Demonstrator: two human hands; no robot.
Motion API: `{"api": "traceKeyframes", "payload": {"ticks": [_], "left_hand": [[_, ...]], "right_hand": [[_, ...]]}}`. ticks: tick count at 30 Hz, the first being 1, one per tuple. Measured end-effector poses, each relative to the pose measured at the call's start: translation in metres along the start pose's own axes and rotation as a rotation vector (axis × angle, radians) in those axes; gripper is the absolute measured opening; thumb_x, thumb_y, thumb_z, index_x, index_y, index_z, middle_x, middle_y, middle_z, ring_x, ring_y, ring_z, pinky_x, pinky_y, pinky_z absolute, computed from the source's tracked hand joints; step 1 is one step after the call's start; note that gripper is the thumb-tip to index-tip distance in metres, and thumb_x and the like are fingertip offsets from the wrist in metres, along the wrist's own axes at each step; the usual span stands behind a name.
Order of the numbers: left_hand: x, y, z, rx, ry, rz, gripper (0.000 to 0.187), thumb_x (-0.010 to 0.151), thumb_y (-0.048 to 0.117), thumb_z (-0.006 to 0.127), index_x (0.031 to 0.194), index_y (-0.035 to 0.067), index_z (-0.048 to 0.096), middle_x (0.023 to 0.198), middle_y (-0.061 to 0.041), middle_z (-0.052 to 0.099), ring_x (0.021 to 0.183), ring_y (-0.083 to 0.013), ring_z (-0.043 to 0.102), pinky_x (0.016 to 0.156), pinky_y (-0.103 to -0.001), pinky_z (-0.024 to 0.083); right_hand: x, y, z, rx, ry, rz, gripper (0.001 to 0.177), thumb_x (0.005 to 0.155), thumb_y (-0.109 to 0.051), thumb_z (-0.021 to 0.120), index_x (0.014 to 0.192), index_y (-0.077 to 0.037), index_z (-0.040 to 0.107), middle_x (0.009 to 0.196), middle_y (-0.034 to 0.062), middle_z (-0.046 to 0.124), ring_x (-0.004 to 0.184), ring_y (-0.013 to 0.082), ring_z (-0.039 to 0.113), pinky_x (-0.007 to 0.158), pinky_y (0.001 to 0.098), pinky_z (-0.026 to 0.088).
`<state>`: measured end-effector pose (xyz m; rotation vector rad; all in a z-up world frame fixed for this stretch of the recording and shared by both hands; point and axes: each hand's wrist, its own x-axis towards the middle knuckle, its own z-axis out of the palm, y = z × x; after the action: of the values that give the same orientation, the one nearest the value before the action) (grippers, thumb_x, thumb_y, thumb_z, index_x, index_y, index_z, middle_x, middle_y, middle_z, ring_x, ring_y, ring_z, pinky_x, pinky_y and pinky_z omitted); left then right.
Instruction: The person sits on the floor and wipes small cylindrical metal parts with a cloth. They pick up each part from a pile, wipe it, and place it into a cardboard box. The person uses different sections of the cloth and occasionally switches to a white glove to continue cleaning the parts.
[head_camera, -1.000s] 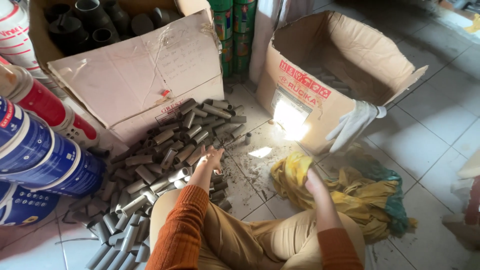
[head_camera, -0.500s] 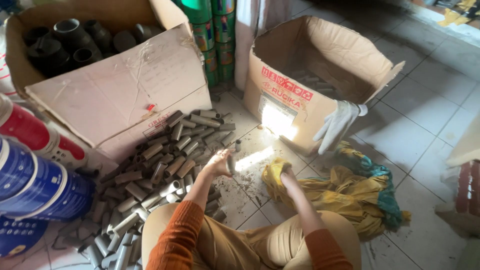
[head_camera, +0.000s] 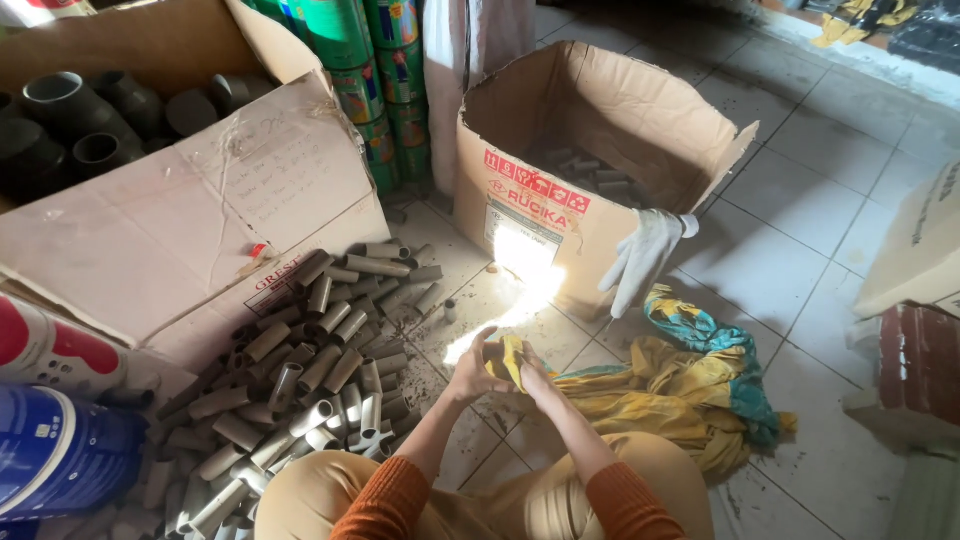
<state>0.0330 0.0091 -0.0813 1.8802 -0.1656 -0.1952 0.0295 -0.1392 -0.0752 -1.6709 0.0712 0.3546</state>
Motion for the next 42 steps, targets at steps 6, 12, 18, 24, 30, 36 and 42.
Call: {"api": "traceKeyframes", "payload": {"ticks": [6, 12, 18, 24, 30, 36, 42], "left_hand": [[-0.006, 0.017, 0.003, -0.27, -0.04, 0.002, 0.117, 0.038, 0.015, 0.096, 0.137, 0.01, 0.034, 0.113, -0.017, 0.061, 0.112, -0.0378, 0.054, 0.103, -0.056, 0.028], [-0.018, 0.046, -0.001, -0.567, -0.102, 0.057, 0.11, 0.042, 0.002, 0.093, 0.136, 0.003, 0.035, 0.121, -0.026, 0.047, 0.122, -0.0496, 0.039, 0.1, -0.068, 0.003], [-0.009, 0.017, 0.001, -0.543, 0.008, 0.022, 0.099, 0.041, 0.0, 0.093, 0.128, 0.0, 0.045, 0.122, -0.022, 0.047, 0.124, -0.0465, 0.039, 0.101, -0.07, 0.003], [-0.003, -0.019, 0.004, -0.559, 0.153, 0.009, 0.101, 0.037, -0.002, 0.094, 0.125, 0.003, 0.044, 0.121, -0.02, 0.046, 0.122, -0.0457, 0.041, 0.102, -0.07, 0.006], [-0.003, -0.008, 0.013, -0.399, 0.09, 0.063, 0.094, 0.044, 0.003, 0.093, 0.124, 0.0, 0.045, 0.119, -0.025, 0.051, 0.122, -0.0497, 0.039, 0.104, -0.07, 0.011], [0.004, -0.03, 0.025, -0.039, -0.016, -0.048, 0.095, 0.037, 0.034, 0.096, 0.122, 0.021, 0.055, 0.113, -0.002, 0.063, 0.114, -0.0228, 0.056, 0.106, -0.046, 0.032], [0.003, -0.02, 0.031, -0.029, -0.016, 0.0, 0.097, 0.033, 0.03, 0.095, 0.122, 0.027, 0.056, 0.114, -0.001, 0.061, 0.108, -0.0203, 0.059, 0.097, -0.036, 0.045]], "right_hand": [[0.015, 0.006, -0.009, 0.05, 0.168, 0.088, 0.049, 0.096, -0.046, 0.042, 0.124, -0.008, 0.056, 0.121, 0.0161, 0.058, 0.113, 0.0272, 0.055, 0.094, 0.0389, 0.044], [0.03, 0.015, -0.02, 0.173, 0.142, -0.147, 0.056, 0.084, 0.003, 0.054, 0.137, -0.004, 0.038, 0.13, 0.0238, 0.049, 0.124, 0.0339, 0.044, 0.106, 0.0477, 0.031], [-0.064, -0.133, -0.001, 0.301, 0.037, 0.394, 0.095, 0.079, -0.076, 0.037, 0.148, -0.015, 0.013, 0.153, 0.0157, 0.004, 0.141, 0.0317, 0.004, 0.112, 0.0507, 0.0], [0.022, 0.01, -0.029, 0.817, 0.415, 0.267, 0.033, 0.082, -0.021, 0.063, 0.111, -0.006, 0.061, 0.111, 0.0178, 0.061, 0.101, 0.0331, 0.061, 0.082, 0.0444, 0.051], [-0.011, -0.022, -0.003, 0.399, -0.069, 0.04, 0.037, 0.079, -0.008, 0.058, 0.115, -0.004, 0.063, 0.106, 0.0116, 0.058, 0.088, 0.0209, 0.062, 0.069, 0.0338, 0.056], [0.003, 0.0, -0.001, -0.104, 0.133, 0.081, 0.043, 0.083, -0.038, 0.061, 0.121, -0.018, 0.057, 0.102, 0.0125, 0.058, 0.09, 0.022, 0.058, 0.073, 0.0334, 0.051], [0.01, 0.015, -0.01, -0.026, 0.271, 0.203, 0.049, 0.087, -0.048, 0.051, 0.09, -0.002, 0.069, 0.088, 0.015, 0.067, 0.086, 0.0241, 0.061, 0.076, 0.0383, 0.049]]}}
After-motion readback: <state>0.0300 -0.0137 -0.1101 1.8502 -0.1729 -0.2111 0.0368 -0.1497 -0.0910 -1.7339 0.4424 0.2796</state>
